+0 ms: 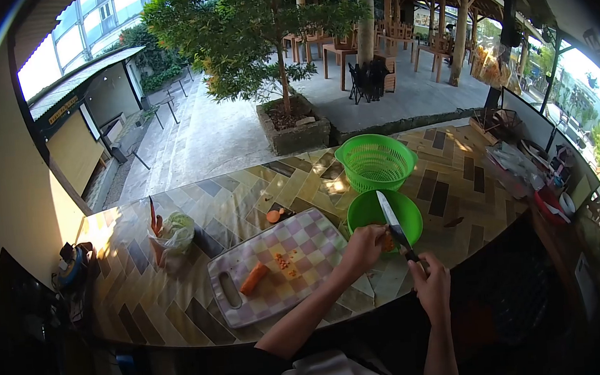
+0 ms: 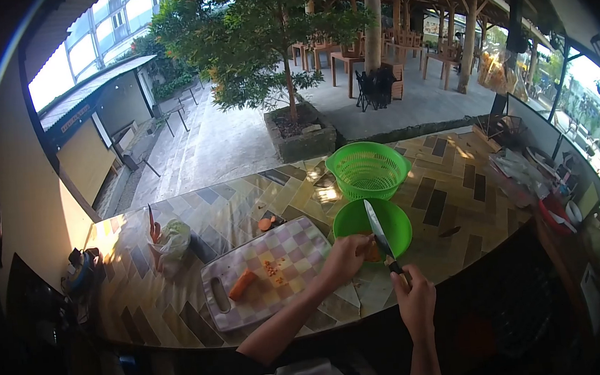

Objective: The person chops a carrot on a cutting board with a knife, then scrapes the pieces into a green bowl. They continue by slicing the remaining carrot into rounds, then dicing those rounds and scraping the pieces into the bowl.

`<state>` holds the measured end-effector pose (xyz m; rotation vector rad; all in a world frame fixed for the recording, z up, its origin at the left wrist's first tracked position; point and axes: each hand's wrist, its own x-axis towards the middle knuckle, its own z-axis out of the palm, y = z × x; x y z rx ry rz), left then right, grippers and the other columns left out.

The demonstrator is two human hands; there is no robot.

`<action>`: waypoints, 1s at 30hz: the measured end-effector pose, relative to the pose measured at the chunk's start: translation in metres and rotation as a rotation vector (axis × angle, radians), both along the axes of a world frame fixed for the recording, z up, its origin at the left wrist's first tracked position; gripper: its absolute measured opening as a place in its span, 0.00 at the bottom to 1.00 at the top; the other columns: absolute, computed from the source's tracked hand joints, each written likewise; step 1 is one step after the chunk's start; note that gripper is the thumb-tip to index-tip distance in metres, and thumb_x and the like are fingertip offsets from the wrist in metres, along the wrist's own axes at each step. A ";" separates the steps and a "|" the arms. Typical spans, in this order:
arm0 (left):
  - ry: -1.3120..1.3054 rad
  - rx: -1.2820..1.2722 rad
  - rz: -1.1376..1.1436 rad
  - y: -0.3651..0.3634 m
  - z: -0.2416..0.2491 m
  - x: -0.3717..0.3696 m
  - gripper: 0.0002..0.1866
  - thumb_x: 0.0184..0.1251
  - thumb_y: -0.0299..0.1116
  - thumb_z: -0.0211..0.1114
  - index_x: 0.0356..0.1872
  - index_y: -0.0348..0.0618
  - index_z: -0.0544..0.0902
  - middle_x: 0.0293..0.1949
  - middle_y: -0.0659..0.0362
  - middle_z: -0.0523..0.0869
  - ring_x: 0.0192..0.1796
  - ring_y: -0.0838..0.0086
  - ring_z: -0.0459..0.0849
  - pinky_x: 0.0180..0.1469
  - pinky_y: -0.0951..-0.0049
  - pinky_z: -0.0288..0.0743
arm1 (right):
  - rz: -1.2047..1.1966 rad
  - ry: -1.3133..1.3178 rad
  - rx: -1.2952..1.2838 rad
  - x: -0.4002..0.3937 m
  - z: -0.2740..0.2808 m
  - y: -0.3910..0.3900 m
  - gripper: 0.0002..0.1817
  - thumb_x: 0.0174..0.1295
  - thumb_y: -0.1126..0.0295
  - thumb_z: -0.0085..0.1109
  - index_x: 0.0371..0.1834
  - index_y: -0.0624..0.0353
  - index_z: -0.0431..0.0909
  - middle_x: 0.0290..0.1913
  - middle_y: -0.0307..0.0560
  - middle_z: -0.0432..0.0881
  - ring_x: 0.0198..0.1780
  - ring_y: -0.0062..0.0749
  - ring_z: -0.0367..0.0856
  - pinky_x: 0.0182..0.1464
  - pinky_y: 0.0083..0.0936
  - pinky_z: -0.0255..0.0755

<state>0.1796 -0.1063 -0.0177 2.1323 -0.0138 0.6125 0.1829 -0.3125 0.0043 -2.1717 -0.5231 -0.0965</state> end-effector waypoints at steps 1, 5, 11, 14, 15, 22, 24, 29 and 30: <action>0.064 0.015 0.034 0.001 0.002 -0.001 0.15 0.59 0.20 0.60 0.47 0.33 0.87 0.47 0.45 0.88 0.51 0.49 0.86 0.55 0.61 0.79 | -0.017 0.023 0.004 -0.001 0.002 0.001 0.12 0.66 0.64 0.65 0.39 0.63 0.78 0.16 0.50 0.71 0.17 0.41 0.71 0.25 0.36 0.63; 0.141 0.001 0.185 0.008 0.022 -0.011 0.10 0.58 0.26 0.67 0.40 0.36 0.89 0.39 0.47 0.90 0.43 0.54 0.89 0.48 0.62 0.81 | -0.009 0.021 0.023 -0.002 -0.002 0.001 0.12 0.67 0.65 0.64 0.39 0.64 0.77 0.16 0.50 0.71 0.16 0.38 0.71 0.24 0.35 0.63; -0.122 0.091 0.417 0.058 0.015 -0.046 0.10 0.56 0.31 0.75 0.36 0.38 0.88 0.33 0.53 0.89 0.39 0.62 0.87 0.46 0.64 0.79 | 0.153 0.336 0.206 -0.029 0.017 0.021 0.14 0.72 0.63 0.59 0.45 0.65 0.76 0.15 0.41 0.74 0.15 0.22 0.73 0.18 0.25 0.63; -0.032 0.087 0.527 0.097 -0.002 -0.090 0.10 0.59 0.29 0.71 0.42 0.40 0.87 0.45 0.53 0.88 0.49 0.60 0.83 0.52 0.64 0.75 | 0.337 0.428 0.182 -0.033 -0.004 0.031 0.15 0.73 0.61 0.57 0.46 0.65 0.76 0.15 0.39 0.75 0.15 0.18 0.73 0.16 0.22 0.62; 0.006 0.153 0.552 0.106 -0.007 -0.108 0.10 0.60 0.28 0.70 0.43 0.40 0.87 0.46 0.53 0.88 0.50 0.60 0.83 0.54 0.63 0.75 | 0.389 0.479 0.140 -0.034 -0.008 0.036 0.15 0.73 0.61 0.57 0.46 0.65 0.76 0.15 0.39 0.74 0.15 0.18 0.72 0.16 0.22 0.61; 0.345 0.380 0.603 0.137 -0.037 -0.166 0.15 0.66 0.25 0.58 0.51 0.41 0.86 0.52 0.56 0.86 0.63 0.62 0.78 0.71 0.37 0.56 | 0.480 0.503 -0.061 -0.033 -0.029 0.061 0.17 0.72 0.61 0.59 0.48 0.66 0.78 0.15 0.40 0.75 0.13 0.20 0.72 0.16 0.24 0.62; 0.415 0.390 0.588 0.139 -0.042 -0.163 0.15 0.68 0.26 0.56 0.52 0.42 0.85 0.55 0.56 0.85 0.64 0.63 0.77 0.73 0.36 0.51 | 0.506 0.502 -0.101 -0.035 -0.023 0.063 0.17 0.71 0.61 0.60 0.49 0.66 0.78 0.15 0.39 0.75 0.13 0.20 0.72 0.16 0.24 0.62; 0.469 0.432 0.526 0.132 -0.043 -0.157 0.17 0.64 0.26 0.54 0.51 0.45 0.86 0.50 0.56 0.85 0.64 0.61 0.76 0.75 0.36 0.47 | 0.580 0.520 -0.107 -0.033 -0.019 0.066 0.18 0.69 0.60 0.62 0.48 0.67 0.79 0.14 0.40 0.75 0.13 0.20 0.71 0.16 0.24 0.62; 0.442 0.412 0.531 0.131 -0.045 -0.158 0.16 0.64 0.26 0.54 0.49 0.46 0.86 0.49 0.56 0.85 0.63 0.61 0.77 0.75 0.37 0.46 | 0.569 0.518 -0.099 -0.033 -0.020 0.066 0.18 0.69 0.60 0.63 0.48 0.66 0.80 0.14 0.40 0.75 0.13 0.19 0.71 0.17 0.24 0.62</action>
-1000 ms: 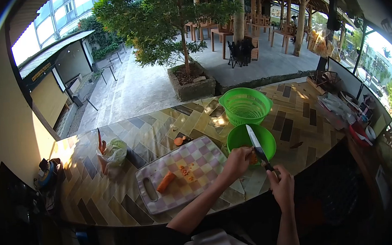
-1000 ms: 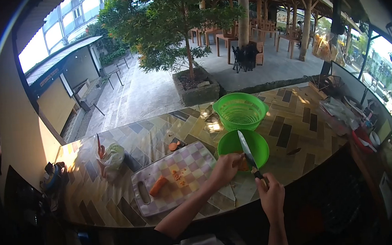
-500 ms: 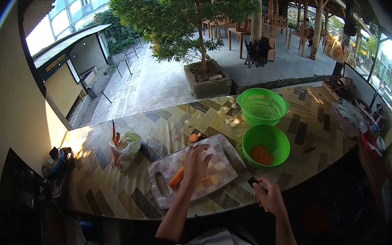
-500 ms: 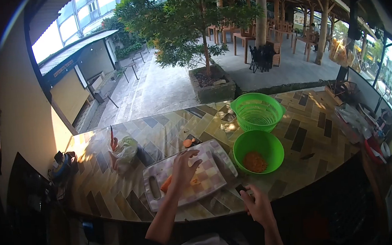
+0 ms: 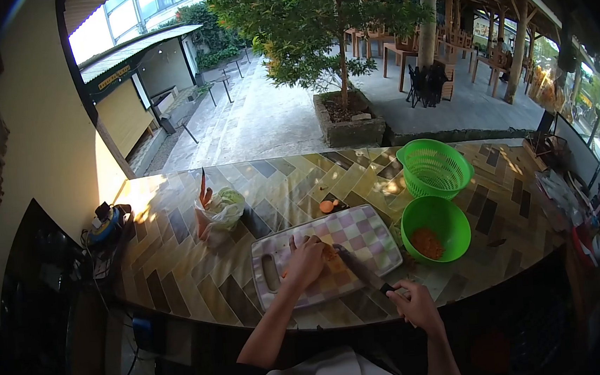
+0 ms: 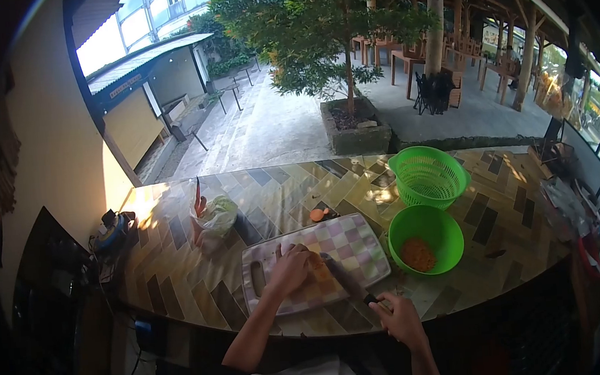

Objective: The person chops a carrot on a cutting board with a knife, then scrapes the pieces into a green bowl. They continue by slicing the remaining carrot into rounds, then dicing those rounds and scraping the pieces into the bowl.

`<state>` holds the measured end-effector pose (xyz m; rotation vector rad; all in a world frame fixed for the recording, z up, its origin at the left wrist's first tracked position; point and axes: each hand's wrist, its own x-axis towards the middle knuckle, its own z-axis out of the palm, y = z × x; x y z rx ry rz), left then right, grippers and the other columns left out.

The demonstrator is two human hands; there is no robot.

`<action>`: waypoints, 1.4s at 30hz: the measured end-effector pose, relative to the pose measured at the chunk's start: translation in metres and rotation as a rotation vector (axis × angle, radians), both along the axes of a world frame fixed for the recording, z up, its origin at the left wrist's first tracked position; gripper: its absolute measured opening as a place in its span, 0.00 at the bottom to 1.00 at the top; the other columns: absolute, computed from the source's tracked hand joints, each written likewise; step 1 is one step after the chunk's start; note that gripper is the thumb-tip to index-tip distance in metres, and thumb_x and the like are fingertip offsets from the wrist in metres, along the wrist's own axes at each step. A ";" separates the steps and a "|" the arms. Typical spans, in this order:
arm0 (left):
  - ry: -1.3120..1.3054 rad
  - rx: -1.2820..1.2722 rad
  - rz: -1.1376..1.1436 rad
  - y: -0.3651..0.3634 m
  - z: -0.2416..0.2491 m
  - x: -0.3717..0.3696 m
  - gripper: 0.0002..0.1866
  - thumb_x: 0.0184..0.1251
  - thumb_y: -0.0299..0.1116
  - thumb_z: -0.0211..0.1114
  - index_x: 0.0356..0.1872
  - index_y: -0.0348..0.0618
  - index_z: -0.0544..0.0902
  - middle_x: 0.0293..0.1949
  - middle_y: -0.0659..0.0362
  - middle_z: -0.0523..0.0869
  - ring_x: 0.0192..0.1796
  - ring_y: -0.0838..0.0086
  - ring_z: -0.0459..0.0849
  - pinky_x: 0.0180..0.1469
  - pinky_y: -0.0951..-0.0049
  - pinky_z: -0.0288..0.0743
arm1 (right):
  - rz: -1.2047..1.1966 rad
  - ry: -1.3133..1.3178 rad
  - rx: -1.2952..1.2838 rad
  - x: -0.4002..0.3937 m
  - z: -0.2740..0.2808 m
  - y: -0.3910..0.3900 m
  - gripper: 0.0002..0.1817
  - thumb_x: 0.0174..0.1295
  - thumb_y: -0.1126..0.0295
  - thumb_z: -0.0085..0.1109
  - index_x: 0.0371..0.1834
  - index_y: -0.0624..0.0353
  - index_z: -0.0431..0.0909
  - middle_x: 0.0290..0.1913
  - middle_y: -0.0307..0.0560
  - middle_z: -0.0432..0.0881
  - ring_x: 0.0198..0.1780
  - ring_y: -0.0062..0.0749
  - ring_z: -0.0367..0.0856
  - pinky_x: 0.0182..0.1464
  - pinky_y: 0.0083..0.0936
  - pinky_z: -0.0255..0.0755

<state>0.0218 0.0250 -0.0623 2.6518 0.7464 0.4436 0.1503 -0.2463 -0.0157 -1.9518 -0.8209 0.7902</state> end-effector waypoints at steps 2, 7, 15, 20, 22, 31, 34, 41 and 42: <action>-0.013 -0.049 -0.022 0.001 -0.003 -0.001 0.15 0.64 0.26 0.55 0.47 0.47 0.87 0.49 0.55 0.85 0.63 0.60 0.77 0.76 0.36 0.43 | -0.026 0.000 0.007 0.002 -0.003 0.000 0.18 0.69 0.60 0.63 0.48 0.66 0.80 0.14 0.40 0.75 0.14 0.19 0.72 0.17 0.23 0.62; 0.096 -0.186 -0.085 -0.005 0.024 -0.009 0.13 0.65 0.28 0.57 0.43 0.45 0.89 0.50 0.56 0.85 0.64 0.60 0.76 0.78 0.36 0.40 | -0.021 -0.029 0.053 0.011 -0.021 0.006 0.19 0.68 0.59 0.65 0.50 0.67 0.80 0.14 0.40 0.75 0.15 0.19 0.71 0.19 0.24 0.62; -0.070 -0.017 0.017 -0.010 0.005 -0.020 0.13 0.58 0.26 0.63 0.42 0.47 0.90 0.47 0.57 0.87 0.62 0.63 0.78 0.77 0.33 0.37 | 0.007 -0.017 0.058 0.013 -0.023 0.009 0.20 0.67 0.59 0.66 0.50 0.67 0.80 0.15 0.40 0.74 0.16 0.18 0.71 0.20 0.23 0.62; -0.036 0.005 -0.009 -0.010 -0.001 -0.016 0.09 0.56 0.27 0.64 0.37 0.44 0.89 0.42 0.56 0.87 0.57 0.61 0.80 0.77 0.35 0.35 | 0.028 0.021 0.047 0.010 -0.017 0.005 0.20 0.67 0.59 0.66 0.49 0.68 0.81 0.15 0.39 0.74 0.16 0.17 0.70 0.19 0.22 0.61; -0.060 -0.013 -0.039 -0.010 0.000 -0.016 0.08 0.56 0.27 0.64 0.35 0.42 0.88 0.40 0.56 0.86 0.55 0.60 0.81 0.78 0.36 0.34 | 0.005 0.031 0.067 0.009 -0.023 0.002 0.20 0.67 0.59 0.66 0.49 0.68 0.81 0.15 0.39 0.75 0.15 0.17 0.70 0.19 0.22 0.61; -0.335 0.035 -0.029 -0.010 -0.014 -0.008 0.10 0.53 0.25 0.65 0.38 0.41 0.87 0.46 0.53 0.85 0.56 0.58 0.80 0.79 0.38 0.34 | -0.068 0.091 0.085 -0.015 -0.030 -0.002 0.18 0.69 0.61 0.63 0.48 0.67 0.80 0.15 0.39 0.75 0.14 0.17 0.70 0.17 0.21 0.61; -0.122 -0.025 -0.077 -0.005 -0.012 -0.008 0.12 0.54 0.24 0.64 0.40 0.42 0.87 0.48 0.53 0.83 0.57 0.57 0.79 0.79 0.39 0.35 | -0.084 0.080 0.082 -0.022 -0.031 -0.004 0.17 0.70 0.63 0.62 0.49 0.68 0.78 0.15 0.39 0.75 0.14 0.16 0.70 0.16 0.20 0.61; -0.232 -0.085 -0.178 0.001 -0.034 -0.002 0.09 0.55 0.25 0.64 0.37 0.42 0.88 0.38 0.51 0.86 0.52 0.55 0.81 0.80 0.47 0.43 | -0.064 0.133 0.035 -0.035 -0.035 -0.002 0.19 0.71 0.62 0.61 0.52 0.71 0.77 0.16 0.41 0.76 0.14 0.18 0.73 0.16 0.20 0.64; -0.242 -0.102 -0.166 0.001 -0.033 -0.001 0.08 0.55 0.25 0.64 0.36 0.42 0.89 0.36 0.50 0.86 0.50 0.55 0.82 0.80 0.48 0.44 | -0.058 0.157 0.034 -0.036 -0.036 -0.001 0.20 0.71 0.62 0.62 0.52 0.71 0.77 0.17 0.41 0.77 0.15 0.19 0.73 0.16 0.20 0.64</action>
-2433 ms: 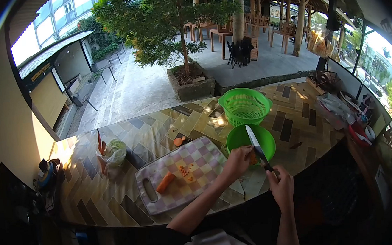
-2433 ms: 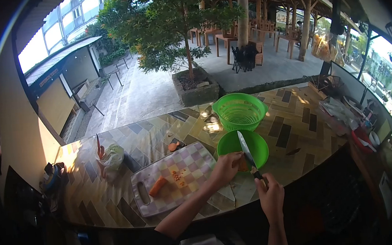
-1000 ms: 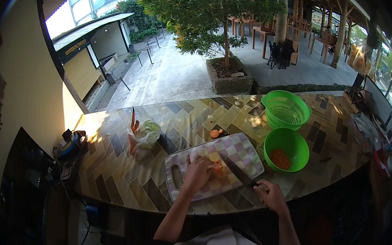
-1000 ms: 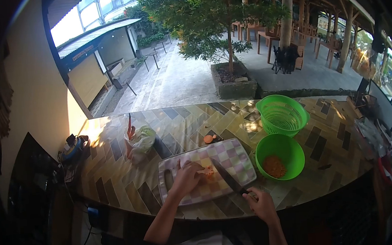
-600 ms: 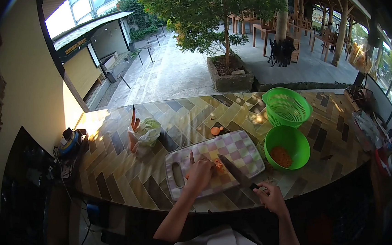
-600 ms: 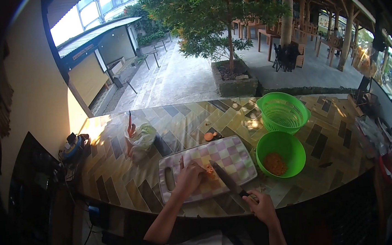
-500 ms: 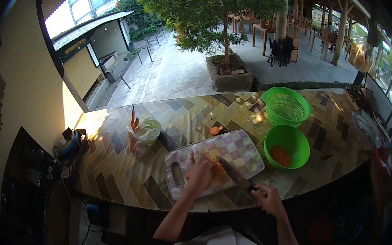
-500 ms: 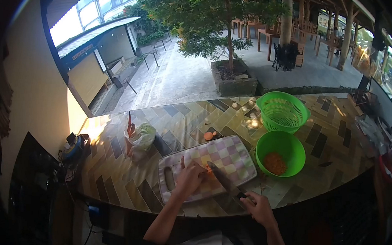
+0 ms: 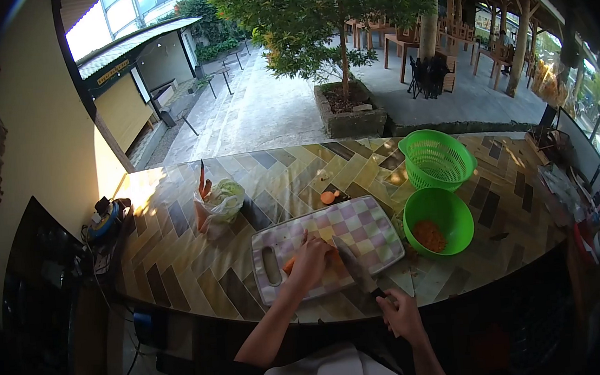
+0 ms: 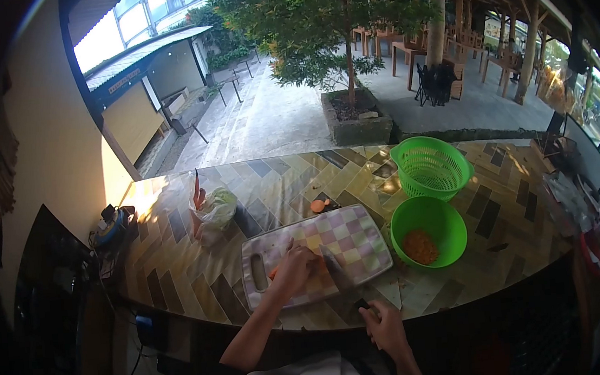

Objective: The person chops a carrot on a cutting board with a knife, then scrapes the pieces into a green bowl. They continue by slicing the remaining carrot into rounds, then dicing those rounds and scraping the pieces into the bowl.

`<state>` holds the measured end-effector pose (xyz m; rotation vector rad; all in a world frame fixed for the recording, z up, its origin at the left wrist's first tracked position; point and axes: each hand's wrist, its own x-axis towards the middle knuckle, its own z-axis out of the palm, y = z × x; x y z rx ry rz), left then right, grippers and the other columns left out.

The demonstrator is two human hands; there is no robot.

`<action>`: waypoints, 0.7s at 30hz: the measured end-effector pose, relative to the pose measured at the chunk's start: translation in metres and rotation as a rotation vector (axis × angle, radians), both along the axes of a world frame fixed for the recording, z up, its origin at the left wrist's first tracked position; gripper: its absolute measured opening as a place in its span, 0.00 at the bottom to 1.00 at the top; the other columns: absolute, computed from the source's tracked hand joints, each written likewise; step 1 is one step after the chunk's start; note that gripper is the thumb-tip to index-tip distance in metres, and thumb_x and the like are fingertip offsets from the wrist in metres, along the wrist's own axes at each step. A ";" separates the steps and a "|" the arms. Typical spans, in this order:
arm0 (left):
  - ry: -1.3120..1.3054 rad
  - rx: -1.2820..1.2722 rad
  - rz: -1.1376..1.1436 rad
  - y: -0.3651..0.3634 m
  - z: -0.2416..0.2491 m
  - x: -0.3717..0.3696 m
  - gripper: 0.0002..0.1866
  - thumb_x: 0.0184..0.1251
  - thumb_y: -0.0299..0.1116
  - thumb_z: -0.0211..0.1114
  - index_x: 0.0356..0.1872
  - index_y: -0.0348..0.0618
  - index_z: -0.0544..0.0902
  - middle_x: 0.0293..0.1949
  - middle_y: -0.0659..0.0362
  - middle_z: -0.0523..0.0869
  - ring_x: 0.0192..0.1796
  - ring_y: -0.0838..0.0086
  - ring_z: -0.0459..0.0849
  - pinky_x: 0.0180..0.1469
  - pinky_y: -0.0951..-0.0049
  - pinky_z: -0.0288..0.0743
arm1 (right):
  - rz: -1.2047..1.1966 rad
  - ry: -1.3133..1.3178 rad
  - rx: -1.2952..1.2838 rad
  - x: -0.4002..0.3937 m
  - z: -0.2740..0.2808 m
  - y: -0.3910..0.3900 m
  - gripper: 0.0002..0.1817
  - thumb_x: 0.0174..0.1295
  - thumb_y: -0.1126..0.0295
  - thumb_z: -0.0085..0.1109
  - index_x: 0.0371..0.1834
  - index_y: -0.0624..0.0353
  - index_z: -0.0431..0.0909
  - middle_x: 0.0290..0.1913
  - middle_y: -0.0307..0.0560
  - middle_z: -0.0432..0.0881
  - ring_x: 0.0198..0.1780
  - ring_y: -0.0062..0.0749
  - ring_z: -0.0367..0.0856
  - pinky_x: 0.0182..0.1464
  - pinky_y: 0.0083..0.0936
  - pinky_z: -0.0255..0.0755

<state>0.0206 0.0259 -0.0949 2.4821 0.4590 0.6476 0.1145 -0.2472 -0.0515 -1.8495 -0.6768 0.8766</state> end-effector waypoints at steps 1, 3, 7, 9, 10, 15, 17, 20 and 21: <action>-0.007 -0.019 0.011 -0.001 0.001 0.000 0.08 0.55 0.25 0.64 0.34 0.42 0.89 0.34 0.50 0.86 0.48 0.54 0.83 0.80 0.49 0.46 | 0.007 0.024 0.000 -0.001 0.000 0.001 0.20 0.71 0.62 0.62 0.53 0.71 0.77 0.17 0.41 0.77 0.15 0.19 0.73 0.16 0.20 0.65; 0.024 -0.035 0.025 -0.008 0.014 -0.001 0.07 0.55 0.24 0.64 0.32 0.41 0.90 0.31 0.50 0.87 0.44 0.54 0.84 0.80 0.51 0.48 | 0.013 0.057 0.010 -0.003 -0.003 0.003 0.20 0.71 0.61 0.62 0.53 0.71 0.77 0.17 0.41 0.77 0.15 0.19 0.74 0.16 0.20 0.65; -0.023 -0.071 0.056 -0.015 0.024 0.001 0.08 0.55 0.23 0.63 0.31 0.39 0.90 0.30 0.50 0.88 0.41 0.54 0.85 0.79 0.52 0.50 | -0.008 0.105 0.042 -0.005 -0.014 0.005 0.20 0.71 0.61 0.62 0.51 0.71 0.77 0.17 0.41 0.77 0.14 0.20 0.73 0.16 0.20 0.65; -0.018 -0.045 0.062 -0.016 0.026 0.002 0.08 0.55 0.22 0.64 0.33 0.39 0.90 0.31 0.49 0.88 0.42 0.54 0.85 0.79 0.53 0.50 | -0.017 0.122 0.050 -0.003 -0.014 0.003 0.20 0.71 0.61 0.62 0.51 0.71 0.77 0.17 0.41 0.77 0.14 0.20 0.73 0.16 0.20 0.65; -0.015 -0.031 0.063 -0.016 0.027 0.003 0.08 0.55 0.22 0.64 0.33 0.39 0.91 0.32 0.49 0.89 0.42 0.54 0.85 0.79 0.54 0.50 | -0.018 0.123 0.056 -0.002 -0.013 0.002 0.21 0.71 0.60 0.62 0.52 0.71 0.77 0.17 0.41 0.77 0.14 0.20 0.73 0.16 0.20 0.65; -0.064 0.012 0.018 -0.015 0.041 0.026 0.06 0.57 0.25 0.69 0.33 0.43 0.91 0.32 0.57 0.91 0.40 0.61 0.86 0.80 0.51 0.49 | -0.057 0.152 0.105 0.010 0.010 -0.008 0.21 0.71 0.61 0.62 0.52 0.71 0.77 0.16 0.41 0.76 0.14 0.20 0.72 0.17 0.21 0.64; -0.064 0.005 -0.030 -0.018 0.049 0.043 0.05 0.57 0.25 0.69 0.33 0.42 0.91 0.32 0.56 0.91 0.39 0.61 0.86 0.79 0.51 0.49 | -0.113 0.159 0.096 0.017 0.024 -0.015 0.19 0.71 0.61 0.61 0.51 0.70 0.77 0.16 0.41 0.76 0.14 0.20 0.72 0.16 0.21 0.64; -0.040 -0.025 -0.121 -0.034 0.085 0.076 0.06 0.58 0.24 0.69 0.35 0.42 0.91 0.31 0.55 0.90 0.39 0.60 0.86 0.79 0.51 0.50 | -0.221 0.165 0.091 0.029 0.051 -0.030 0.18 0.71 0.62 0.61 0.50 0.70 0.78 0.16 0.42 0.75 0.13 0.21 0.72 0.16 0.21 0.64; -0.052 -0.018 -0.147 -0.040 0.092 0.090 0.06 0.58 0.24 0.68 0.35 0.42 0.91 0.31 0.55 0.90 0.39 0.60 0.86 0.78 0.51 0.50 | -0.246 0.151 0.103 0.033 0.058 -0.037 0.17 0.71 0.61 0.60 0.48 0.69 0.78 0.16 0.41 0.75 0.13 0.21 0.71 0.16 0.21 0.64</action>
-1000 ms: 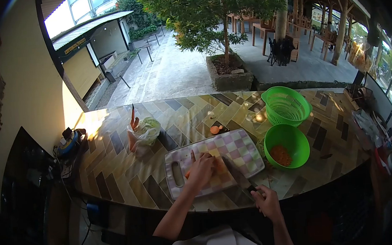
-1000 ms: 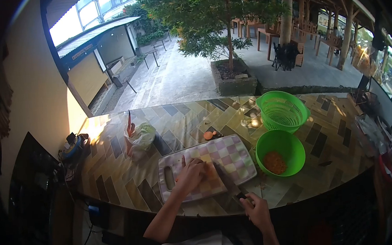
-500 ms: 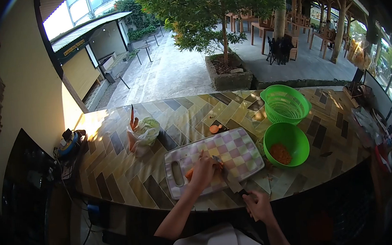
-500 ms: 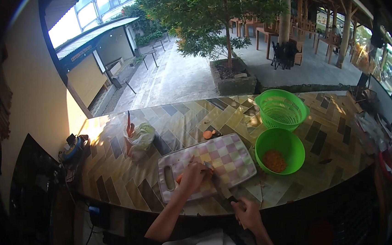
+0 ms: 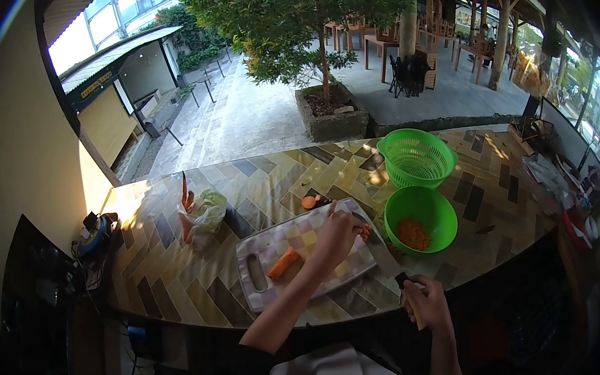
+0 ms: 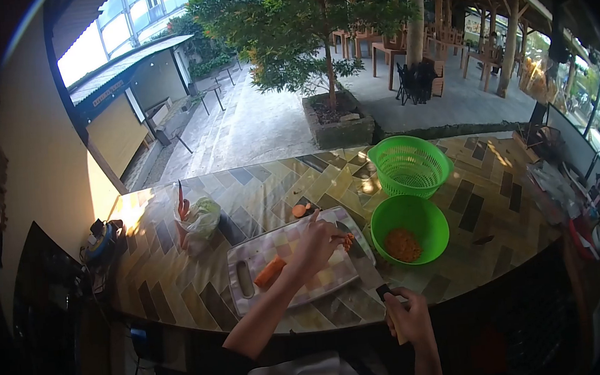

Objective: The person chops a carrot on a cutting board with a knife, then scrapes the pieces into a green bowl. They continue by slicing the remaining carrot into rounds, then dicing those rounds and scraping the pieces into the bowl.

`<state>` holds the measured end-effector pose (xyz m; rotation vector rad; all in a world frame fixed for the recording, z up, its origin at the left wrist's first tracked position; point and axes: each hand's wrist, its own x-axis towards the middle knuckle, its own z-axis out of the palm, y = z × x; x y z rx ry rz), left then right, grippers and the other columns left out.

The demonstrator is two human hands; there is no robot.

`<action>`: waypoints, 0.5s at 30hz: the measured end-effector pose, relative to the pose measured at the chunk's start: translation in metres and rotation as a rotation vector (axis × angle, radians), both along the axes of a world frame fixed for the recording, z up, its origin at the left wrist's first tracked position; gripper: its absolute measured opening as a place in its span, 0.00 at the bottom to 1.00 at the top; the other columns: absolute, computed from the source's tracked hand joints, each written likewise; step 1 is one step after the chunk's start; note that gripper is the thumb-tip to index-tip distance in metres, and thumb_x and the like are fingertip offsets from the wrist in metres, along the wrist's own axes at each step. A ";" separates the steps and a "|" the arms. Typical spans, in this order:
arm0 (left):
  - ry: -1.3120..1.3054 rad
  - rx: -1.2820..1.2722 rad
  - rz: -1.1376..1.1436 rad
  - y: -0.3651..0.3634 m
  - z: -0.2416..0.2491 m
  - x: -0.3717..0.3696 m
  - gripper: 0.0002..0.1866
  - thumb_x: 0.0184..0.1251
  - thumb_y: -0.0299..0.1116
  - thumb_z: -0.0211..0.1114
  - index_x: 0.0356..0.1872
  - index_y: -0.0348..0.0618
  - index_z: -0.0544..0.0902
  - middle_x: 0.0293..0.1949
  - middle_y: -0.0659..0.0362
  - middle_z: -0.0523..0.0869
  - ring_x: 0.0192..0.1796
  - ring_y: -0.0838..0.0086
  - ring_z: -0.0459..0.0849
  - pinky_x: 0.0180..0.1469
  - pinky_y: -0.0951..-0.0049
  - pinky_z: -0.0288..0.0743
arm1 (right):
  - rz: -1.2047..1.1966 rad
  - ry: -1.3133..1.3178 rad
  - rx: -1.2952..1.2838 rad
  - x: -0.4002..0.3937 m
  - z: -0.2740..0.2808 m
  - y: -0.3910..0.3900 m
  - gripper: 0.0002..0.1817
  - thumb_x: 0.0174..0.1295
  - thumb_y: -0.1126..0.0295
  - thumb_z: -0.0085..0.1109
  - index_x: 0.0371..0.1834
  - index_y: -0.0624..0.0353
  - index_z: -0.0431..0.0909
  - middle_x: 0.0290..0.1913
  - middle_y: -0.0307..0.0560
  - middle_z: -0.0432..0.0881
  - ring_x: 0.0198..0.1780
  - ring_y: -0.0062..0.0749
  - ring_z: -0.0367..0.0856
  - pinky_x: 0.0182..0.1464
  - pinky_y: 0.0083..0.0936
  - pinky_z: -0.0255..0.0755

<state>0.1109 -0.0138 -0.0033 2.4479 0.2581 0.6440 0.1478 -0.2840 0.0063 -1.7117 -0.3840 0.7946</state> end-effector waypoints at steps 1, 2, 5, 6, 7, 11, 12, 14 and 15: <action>-0.013 0.006 -0.027 -0.006 0.006 0.014 0.06 0.58 0.24 0.68 0.35 0.42 0.91 0.31 0.55 0.90 0.39 0.60 0.86 0.78 0.50 0.51 | -0.038 -0.008 0.008 0.006 0.006 -0.005 0.17 0.71 0.61 0.60 0.48 0.69 0.78 0.16 0.41 0.74 0.13 0.21 0.71 0.16 0.21 0.64; -0.060 -0.010 -0.082 -0.011 0.012 0.029 0.06 0.58 0.24 0.67 0.34 0.41 0.91 0.31 0.53 0.90 0.39 0.58 0.86 0.75 0.49 0.55 | -0.077 -0.016 0.016 0.011 0.011 -0.011 0.17 0.71 0.61 0.60 0.48 0.68 0.78 0.15 0.41 0.74 0.13 0.21 0.71 0.16 0.21 0.64; -0.178 -0.041 -0.173 -0.032 0.022 0.065 0.06 0.57 0.23 0.65 0.32 0.39 0.90 0.30 0.47 0.88 0.38 0.51 0.86 0.66 0.50 0.69 | -0.164 -0.130 0.038 0.029 0.009 -0.026 0.16 0.71 0.63 0.60 0.47 0.69 0.78 0.15 0.41 0.73 0.13 0.21 0.72 0.15 0.22 0.63; -0.202 -0.037 -0.152 -0.040 0.021 0.074 0.07 0.58 0.22 0.64 0.32 0.38 0.90 0.30 0.45 0.87 0.38 0.50 0.86 0.61 0.51 0.73 | -0.194 -0.210 0.024 0.033 0.007 -0.028 0.16 0.71 0.64 0.60 0.47 0.70 0.78 0.15 0.41 0.74 0.13 0.21 0.72 0.15 0.22 0.63; -0.225 -0.034 -0.127 -0.045 0.020 0.081 0.07 0.58 0.22 0.63 0.32 0.37 0.90 0.30 0.43 0.87 0.37 0.48 0.86 0.56 0.53 0.78 | -0.221 -0.290 0.009 0.035 0.008 -0.031 0.16 0.71 0.64 0.61 0.46 0.70 0.78 0.16 0.41 0.74 0.13 0.21 0.72 0.15 0.21 0.63; -0.074 -0.012 0.062 -0.062 0.013 0.091 0.14 0.62 0.21 0.57 0.47 0.33 0.86 0.34 0.38 0.85 0.39 0.43 0.85 0.49 0.52 0.80 | -0.244 -0.821 -0.227 0.035 0.011 -0.038 0.14 0.65 0.66 0.67 0.43 0.69 0.81 0.22 0.52 0.80 0.20 0.34 0.80 0.26 0.32 0.72; -0.067 -0.016 0.057 -0.067 0.016 0.085 0.19 0.64 0.19 0.54 0.56 0.31 0.81 0.43 0.36 0.85 0.48 0.42 0.84 0.57 0.53 0.78 | -0.260 -0.873 -0.255 0.032 0.014 -0.037 0.14 0.63 0.67 0.68 0.42 0.68 0.82 0.26 0.56 0.82 0.26 0.40 0.83 0.32 0.33 0.73; -0.277 -0.092 -0.029 -0.072 -0.001 0.091 0.21 0.63 0.17 0.53 0.58 0.29 0.79 0.49 0.36 0.84 0.54 0.43 0.82 0.62 0.55 0.75 | -0.261 -0.876 -0.205 0.036 0.005 -0.041 0.14 0.64 0.67 0.68 0.42 0.68 0.81 0.24 0.55 0.81 0.24 0.36 0.83 0.28 0.31 0.71; -0.382 -0.131 -0.070 -0.076 -0.004 0.091 0.22 0.63 0.17 0.52 0.59 0.28 0.78 0.52 0.36 0.83 0.57 0.44 0.81 0.65 0.56 0.73 | -0.259 -0.877 -0.180 0.037 0.003 -0.042 0.14 0.64 0.67 0.68 0.43 0.69 0.81 0.23 0.54 0.81 0.23 0.34 0.82 0.27 0.30 0.70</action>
